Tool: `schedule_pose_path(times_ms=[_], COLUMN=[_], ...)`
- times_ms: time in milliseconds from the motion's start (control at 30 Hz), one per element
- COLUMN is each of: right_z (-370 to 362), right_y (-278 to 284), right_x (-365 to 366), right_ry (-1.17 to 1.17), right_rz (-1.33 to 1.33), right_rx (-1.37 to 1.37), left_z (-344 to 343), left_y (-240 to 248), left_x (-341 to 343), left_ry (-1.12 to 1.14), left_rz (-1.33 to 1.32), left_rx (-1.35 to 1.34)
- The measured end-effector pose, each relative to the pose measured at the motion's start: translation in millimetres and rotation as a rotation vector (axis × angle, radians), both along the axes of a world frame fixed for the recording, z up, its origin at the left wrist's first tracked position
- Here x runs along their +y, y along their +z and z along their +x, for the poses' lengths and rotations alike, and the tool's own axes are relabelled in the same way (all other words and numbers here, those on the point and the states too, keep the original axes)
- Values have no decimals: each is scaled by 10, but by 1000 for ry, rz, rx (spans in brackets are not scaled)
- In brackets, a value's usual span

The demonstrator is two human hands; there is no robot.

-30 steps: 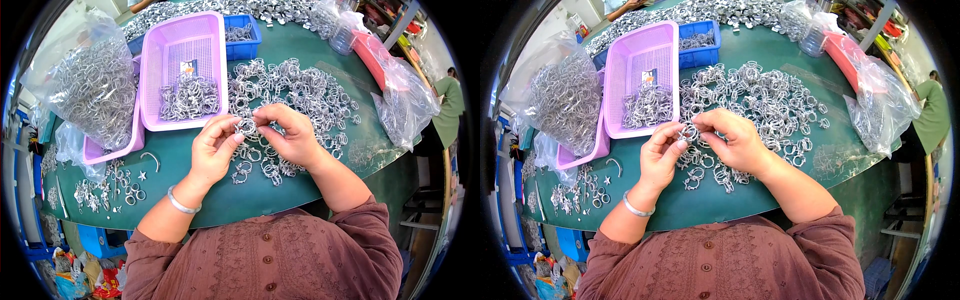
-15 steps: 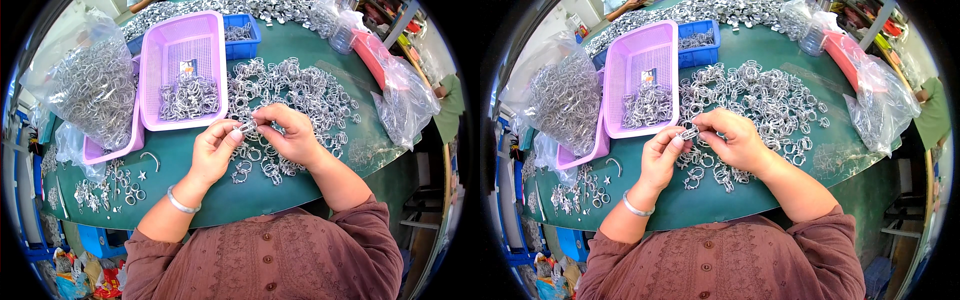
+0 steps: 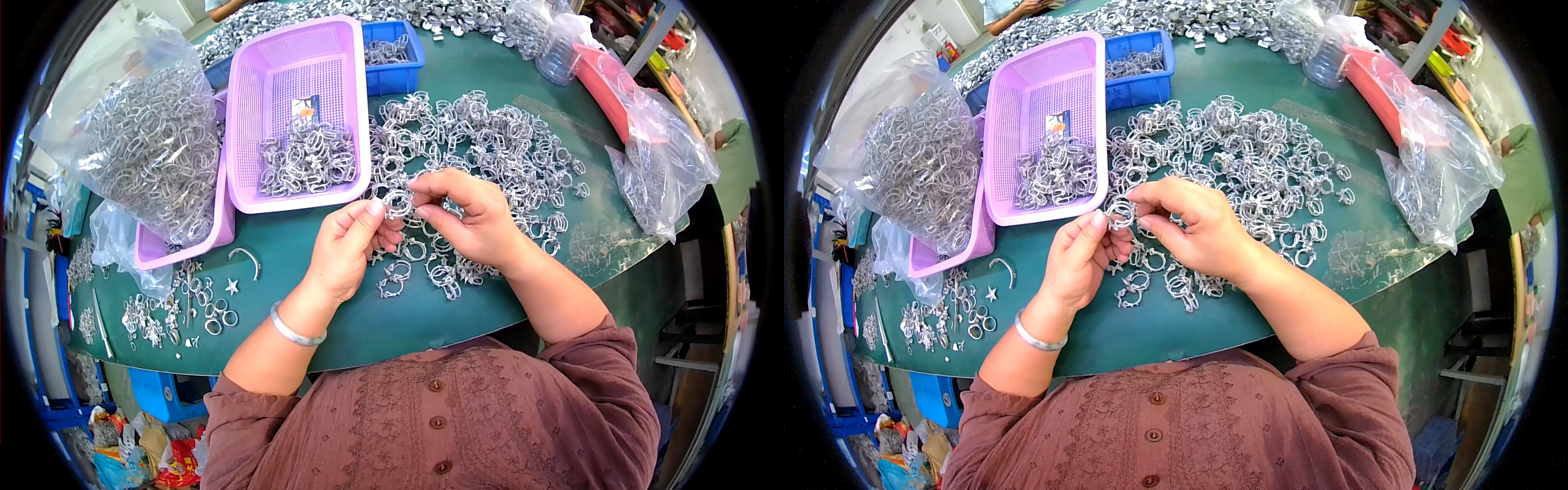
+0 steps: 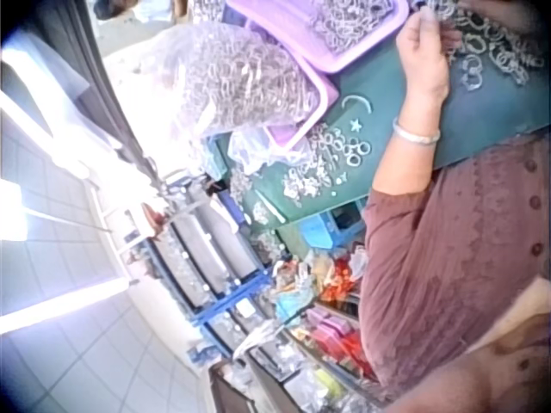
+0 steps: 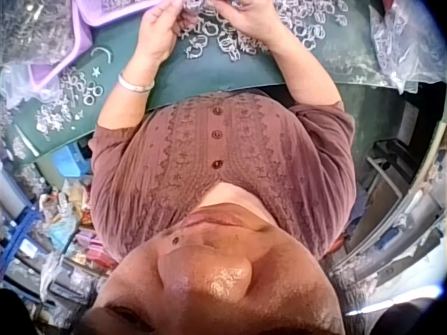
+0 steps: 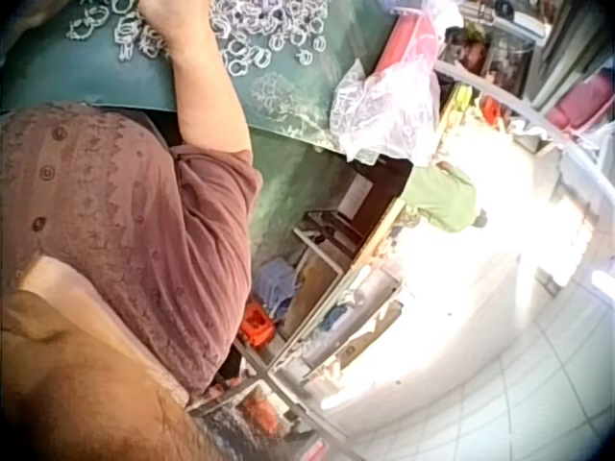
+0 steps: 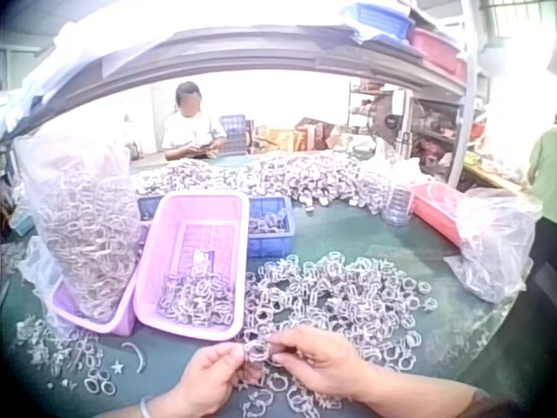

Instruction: The person connects metal ring components together by hand and places the assembled pieces into a basket.

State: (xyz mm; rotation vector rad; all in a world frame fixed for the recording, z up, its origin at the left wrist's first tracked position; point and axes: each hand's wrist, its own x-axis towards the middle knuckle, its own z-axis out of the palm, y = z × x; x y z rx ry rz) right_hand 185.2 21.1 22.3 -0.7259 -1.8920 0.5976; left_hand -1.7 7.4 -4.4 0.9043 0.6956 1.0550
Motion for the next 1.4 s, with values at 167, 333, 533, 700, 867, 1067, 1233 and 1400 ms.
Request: schedule_pose_path(times_ms=[167,333,533,700,867,1067,1233,1400], right_z=[4,4,97,98,65,41,78,53], right_y=[-10,-1,-14,-71,-92,-94,-121,-92], right_x=[2,3,86,98,90,63,97,77], right_ry=[12,15,-82,-116,-160,-209,-225,-185], right_rz=[-8,-12,-89,-47,163,85,-26,-360], right_rx=[3,-4,-10,-222,-439,-571,-442,14], left_z=[-8,-12,-95,-314,-455,-419,-250,-93], left_y=[11,29,94,172,173,183,175,145], left_x=[1,-6,53,230,341,356,224,145], left_ry=[-7,-3,253,582,761,940,699,537], left_rz=[-32,-58,305,506,580,959,1036,1096], left_rx=[-13,-14,81,232,328,1149,1111,988])
